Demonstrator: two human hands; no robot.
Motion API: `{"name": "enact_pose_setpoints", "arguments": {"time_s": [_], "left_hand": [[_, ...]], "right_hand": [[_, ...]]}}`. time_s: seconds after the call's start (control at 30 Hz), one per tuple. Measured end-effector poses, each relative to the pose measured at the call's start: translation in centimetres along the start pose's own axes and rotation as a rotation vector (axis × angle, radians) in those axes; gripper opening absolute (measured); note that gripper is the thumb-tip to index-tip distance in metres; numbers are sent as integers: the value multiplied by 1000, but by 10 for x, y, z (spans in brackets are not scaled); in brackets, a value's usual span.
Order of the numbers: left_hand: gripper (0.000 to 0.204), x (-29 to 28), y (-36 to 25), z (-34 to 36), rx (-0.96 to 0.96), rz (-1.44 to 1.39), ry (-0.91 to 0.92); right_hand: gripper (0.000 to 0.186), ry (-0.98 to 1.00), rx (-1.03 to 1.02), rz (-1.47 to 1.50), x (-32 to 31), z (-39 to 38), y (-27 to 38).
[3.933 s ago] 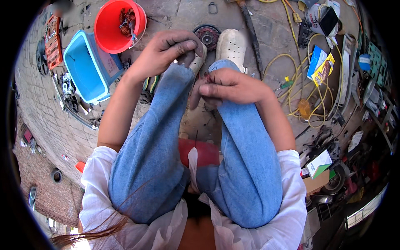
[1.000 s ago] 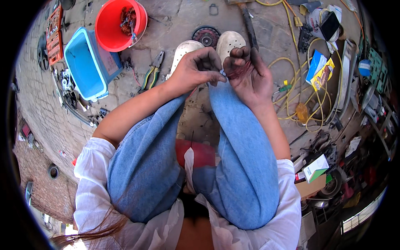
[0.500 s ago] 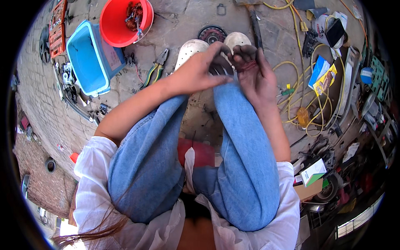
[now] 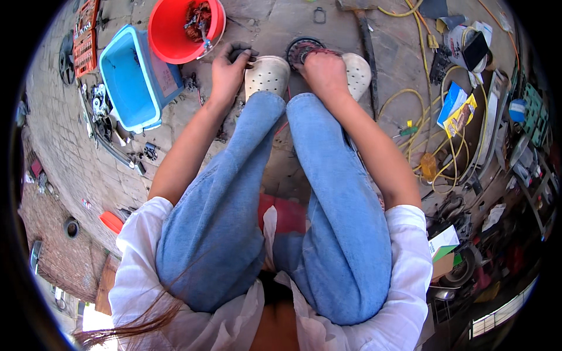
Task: The person sits on the ground and uses pliers to remove copper wire from a motor stator. They pull the wire out of the slots and place the removed pieces into a red bucket. The person continues to strip the stator of wire throughout the clip.
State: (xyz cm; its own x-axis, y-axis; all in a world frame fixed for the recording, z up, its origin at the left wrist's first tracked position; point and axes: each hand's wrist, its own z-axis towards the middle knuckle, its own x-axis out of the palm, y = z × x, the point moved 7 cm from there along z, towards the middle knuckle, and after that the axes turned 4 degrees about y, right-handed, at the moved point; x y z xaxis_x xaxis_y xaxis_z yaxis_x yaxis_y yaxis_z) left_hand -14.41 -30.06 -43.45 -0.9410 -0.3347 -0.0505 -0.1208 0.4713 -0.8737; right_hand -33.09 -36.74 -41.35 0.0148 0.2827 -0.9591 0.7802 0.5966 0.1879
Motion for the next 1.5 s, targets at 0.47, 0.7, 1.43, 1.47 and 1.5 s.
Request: {"name": "enact_pose_setpoints", "arguments": {"time_s": [0.47,0.7,1.43,1.47,1.5], "left_hand": [[16,-38,23,-17,93,101,-202],[62,19,-40,-26,171,2,103],[103,70,-116,-70,-26,-360,539],[103,69,-118,-70,2,-297,530],[103,68,-120,-70,31,-233,520]], "right_hand": [[28,13,109,153,-10,2,-19],[36,-82,210,566,-76,-20,-27],[34,-76,83,1176,-118,-41,-6],[34,-70,92,1184,-118,-41,-5],[34,-63,101,1193,-118,-41,-5]]}}
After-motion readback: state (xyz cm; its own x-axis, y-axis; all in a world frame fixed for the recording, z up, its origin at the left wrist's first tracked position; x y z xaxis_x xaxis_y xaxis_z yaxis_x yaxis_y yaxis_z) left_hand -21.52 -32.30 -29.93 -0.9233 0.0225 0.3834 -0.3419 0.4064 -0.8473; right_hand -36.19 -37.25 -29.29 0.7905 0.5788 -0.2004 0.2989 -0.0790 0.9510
